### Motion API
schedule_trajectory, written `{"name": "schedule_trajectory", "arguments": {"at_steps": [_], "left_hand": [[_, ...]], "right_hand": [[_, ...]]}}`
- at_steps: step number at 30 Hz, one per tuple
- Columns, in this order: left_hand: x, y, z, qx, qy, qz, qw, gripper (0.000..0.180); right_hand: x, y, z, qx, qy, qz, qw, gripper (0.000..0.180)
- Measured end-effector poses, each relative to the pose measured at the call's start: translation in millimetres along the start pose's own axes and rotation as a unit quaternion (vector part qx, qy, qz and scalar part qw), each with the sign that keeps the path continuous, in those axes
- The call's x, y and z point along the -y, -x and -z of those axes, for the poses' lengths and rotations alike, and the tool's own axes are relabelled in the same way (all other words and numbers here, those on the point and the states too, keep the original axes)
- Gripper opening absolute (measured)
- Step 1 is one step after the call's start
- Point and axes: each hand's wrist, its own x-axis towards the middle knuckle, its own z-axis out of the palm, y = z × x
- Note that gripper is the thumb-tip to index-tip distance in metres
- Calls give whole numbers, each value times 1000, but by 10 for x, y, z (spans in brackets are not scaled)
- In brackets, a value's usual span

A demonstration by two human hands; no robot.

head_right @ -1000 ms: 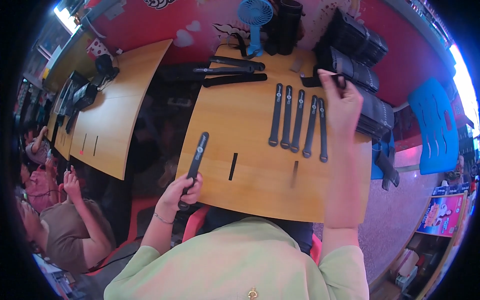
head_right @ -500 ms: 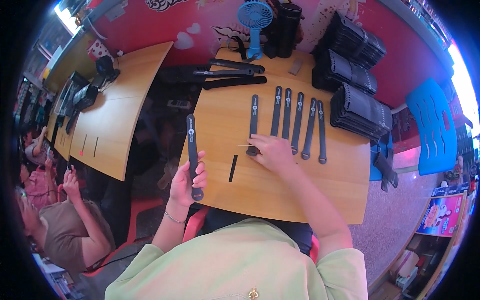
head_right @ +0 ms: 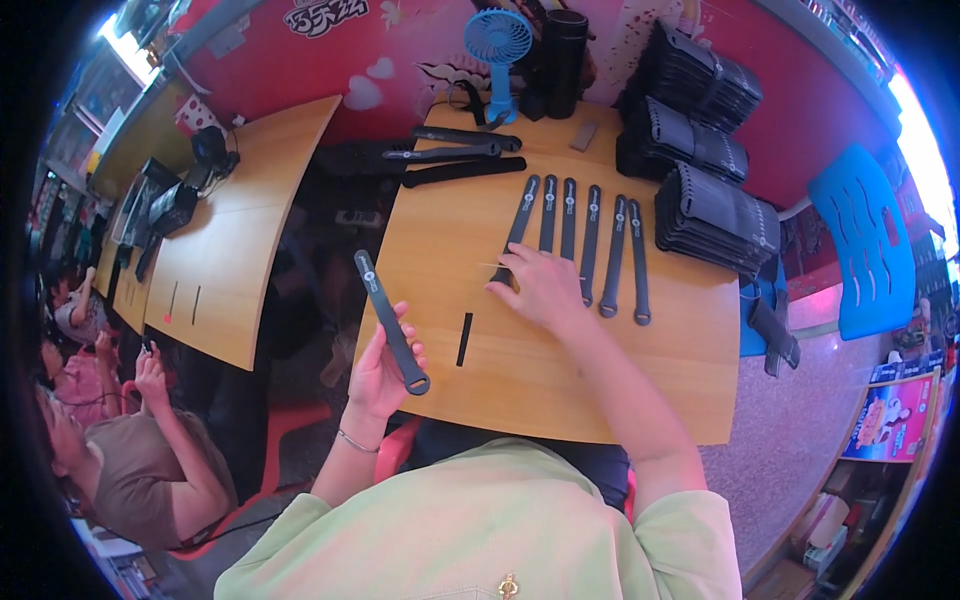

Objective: Assembling silicone straps by inserting small metal pins using a needle-like tool.

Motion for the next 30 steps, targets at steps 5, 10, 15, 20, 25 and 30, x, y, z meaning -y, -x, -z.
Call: {"name": "schedule_trajectory", "arguments": {"at_steps": [5,10,15,20,25,30], "left_hand": [[30,22,-17,3,-11,-10,1000,42],[100,39,-70,-3,-50,-34,998,42],[165,-14,-168,-34,-72,-71,994,42],[247,-132,-241,-30,-87,-75,993,38],[364,-157,-438,-24,-123,-57,990,36],[503,-84,-600,-9,-171,-47,984,34]], "right_hand": [[-70,-51,-40,-7,4,7,1000,41],[-33,-33,15,-12,1,5,1000,39],[388,197,371,-26,-209,53,976,42],[714,560,462,-17,-236,147,960,40],[665,696,362,-79,-262,99,957,38],[656,732,418,-119,-313,26,942,38]]}}
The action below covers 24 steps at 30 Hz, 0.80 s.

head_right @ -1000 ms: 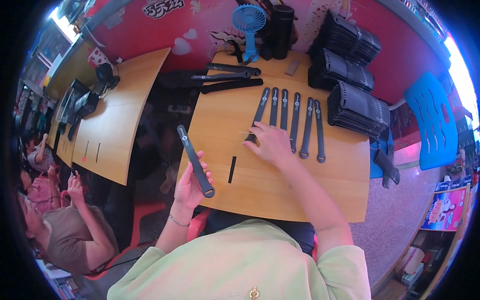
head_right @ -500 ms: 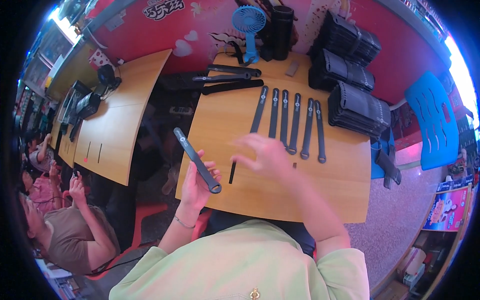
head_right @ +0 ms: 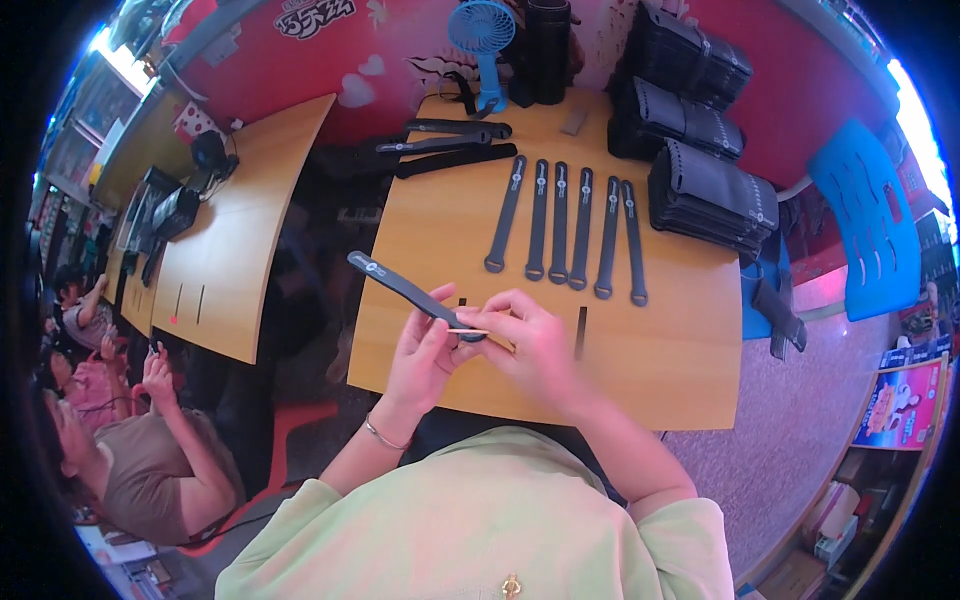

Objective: Assembling silicone straps by inserting small metal pins using a needle-like tool.

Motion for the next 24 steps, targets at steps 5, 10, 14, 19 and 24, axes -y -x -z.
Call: {"name": "schedule_trajectory", "arguments": {"at_steps": [5,10,14,19,24], "left_hand": [[15,1,14,39,8,-15,999,39],[-21,-19,-72,4,1,-42,999,37],[1,-22,-79,0,-23,-88,996,34],[-2,-22,-102,-11,-30,-95,995,33],[-15,-33,-111,-11,-34,-102,994,32]], "right_hand": [[33,27,58,7,-2,-14,1000,35],[21,98,88,-26,-4,-19,999,26],[12,162,100,-16,67,-18,997,30],[15,214,126,-6,123,2,992,39],[34,225,149,-15,152,18,988,40]]}}
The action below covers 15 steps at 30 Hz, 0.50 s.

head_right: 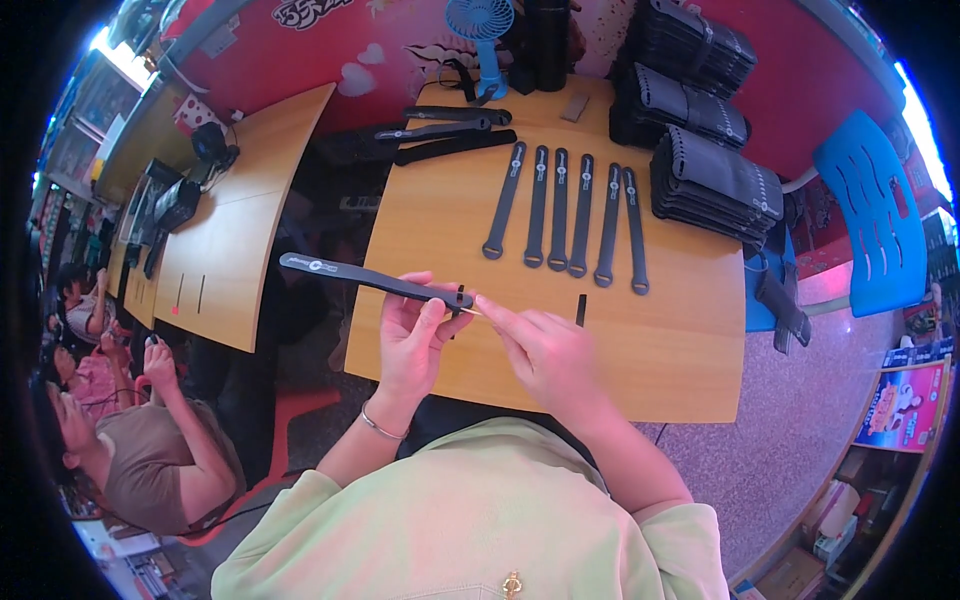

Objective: Assembling silicone straps by inserting small metal pins using a needle-like tool.

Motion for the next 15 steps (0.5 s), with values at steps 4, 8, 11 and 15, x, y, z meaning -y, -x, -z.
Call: {"name": "schedule_trajectory", "arguments": {"at_steps": [4,8,11,15], "left_hand": [[-7,-5,-5,2,-11,-5,1000,32],[0,-1,3,1,-25,-19,1000,33],[19,1,12,1,-32,-34,999,33],[7,6,-17,1,-80,-69,994,31]], "right_hand": [[12,-3,9,3,9,-3,1000,41],[20,-2,8,4,40,1,999,41],[20,4,7,6,66,5,998,40],[42,-11,2,-9,83,7,996,37]]}}
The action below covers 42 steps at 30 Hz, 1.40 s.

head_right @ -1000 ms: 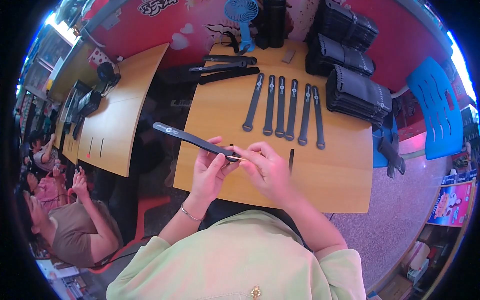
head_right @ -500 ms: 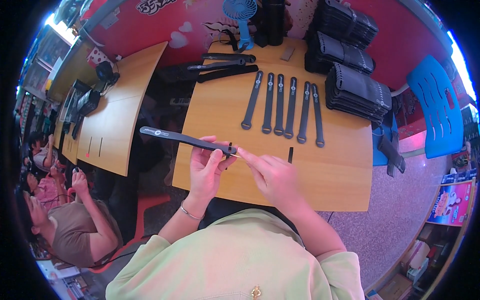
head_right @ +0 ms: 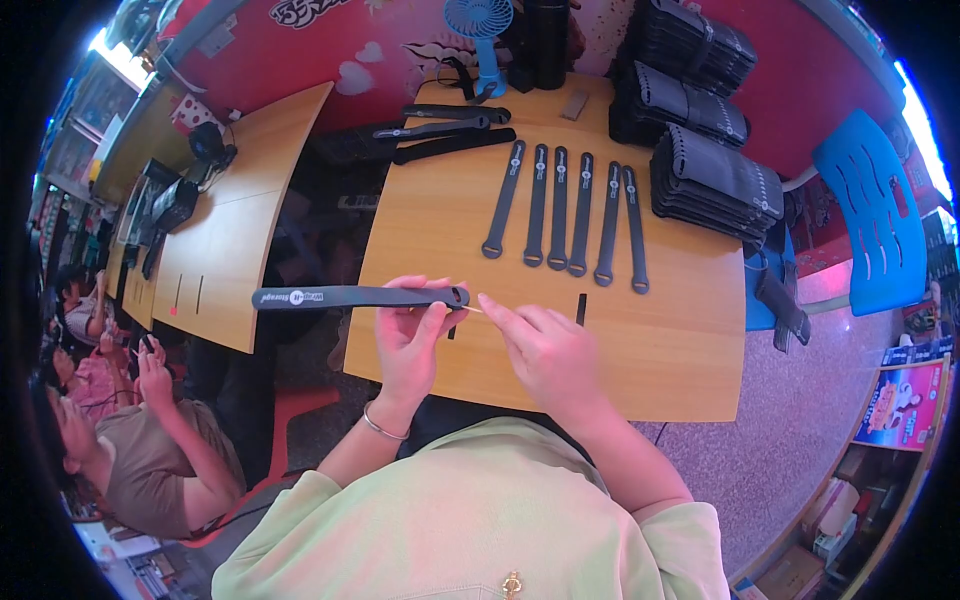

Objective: Assembling silicone straps by inserting small metal pins using a needle-like tool.

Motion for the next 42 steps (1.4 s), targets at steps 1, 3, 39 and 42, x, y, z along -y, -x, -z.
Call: {"name": "schedule_trajectory", "arguments": {"at_steps": [1,3,39,42], "left_hand": [[1,-2,1,5,-17,-14,1000,32],[11,-6,11,9,-33,-27,999,32],[157,-133,185,49,-225,-211,950,32],[149,-136,166,43,-221,-215,950,31]], "right_hand": [[7,1,-3,0,0,0,1000,37],[26,7,-13,10,-22,-41,999,33],[24,-81,-238,144,-562,-394,712,13],[7,-77,-256,156,-611,-410,659,12]]}}
